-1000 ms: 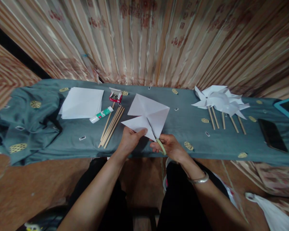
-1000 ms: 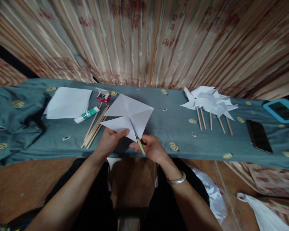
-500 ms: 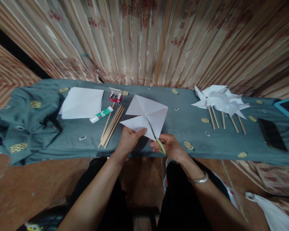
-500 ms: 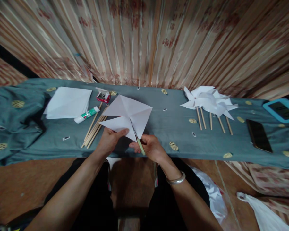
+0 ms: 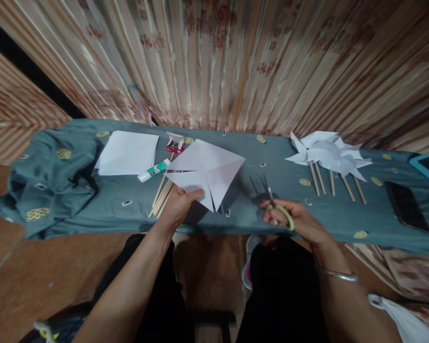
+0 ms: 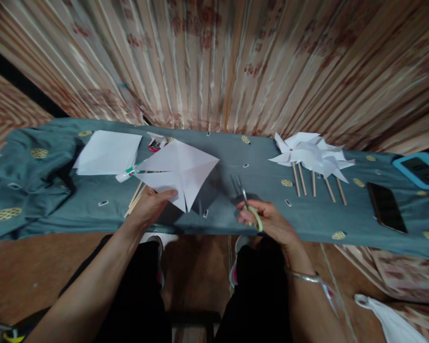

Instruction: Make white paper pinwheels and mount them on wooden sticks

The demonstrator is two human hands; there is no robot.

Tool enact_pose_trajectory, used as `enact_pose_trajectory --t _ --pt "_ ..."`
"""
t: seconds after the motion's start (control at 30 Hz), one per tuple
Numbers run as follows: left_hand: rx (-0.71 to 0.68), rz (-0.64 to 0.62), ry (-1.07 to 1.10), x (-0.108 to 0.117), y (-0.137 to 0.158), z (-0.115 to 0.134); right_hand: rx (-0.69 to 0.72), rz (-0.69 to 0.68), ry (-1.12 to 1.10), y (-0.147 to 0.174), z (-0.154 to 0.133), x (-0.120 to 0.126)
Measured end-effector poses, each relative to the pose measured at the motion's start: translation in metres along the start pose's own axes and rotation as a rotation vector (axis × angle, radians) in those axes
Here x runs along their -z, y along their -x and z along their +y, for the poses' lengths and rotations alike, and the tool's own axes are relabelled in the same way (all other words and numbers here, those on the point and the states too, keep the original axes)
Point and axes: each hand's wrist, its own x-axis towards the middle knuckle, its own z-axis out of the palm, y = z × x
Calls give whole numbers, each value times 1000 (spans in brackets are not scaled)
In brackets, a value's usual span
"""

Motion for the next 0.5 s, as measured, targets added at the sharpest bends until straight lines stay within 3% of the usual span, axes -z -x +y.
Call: enact_pose_trajectory --t 0.07,0.17,0.33,0.5 --pt "53 -36 -37 -2 4 -4 103 227 -76 -7 -1 1" --pt "168 -107 -160 -8 14 -10 225 339 -178 -22 -7 -3" --pt "208 -262 -286 -23 27 -14 223 238 -187 -40 -16 -10" --pt "277 -282 -244 -22 25 -12 131 126 -279 -43 -15 -20"
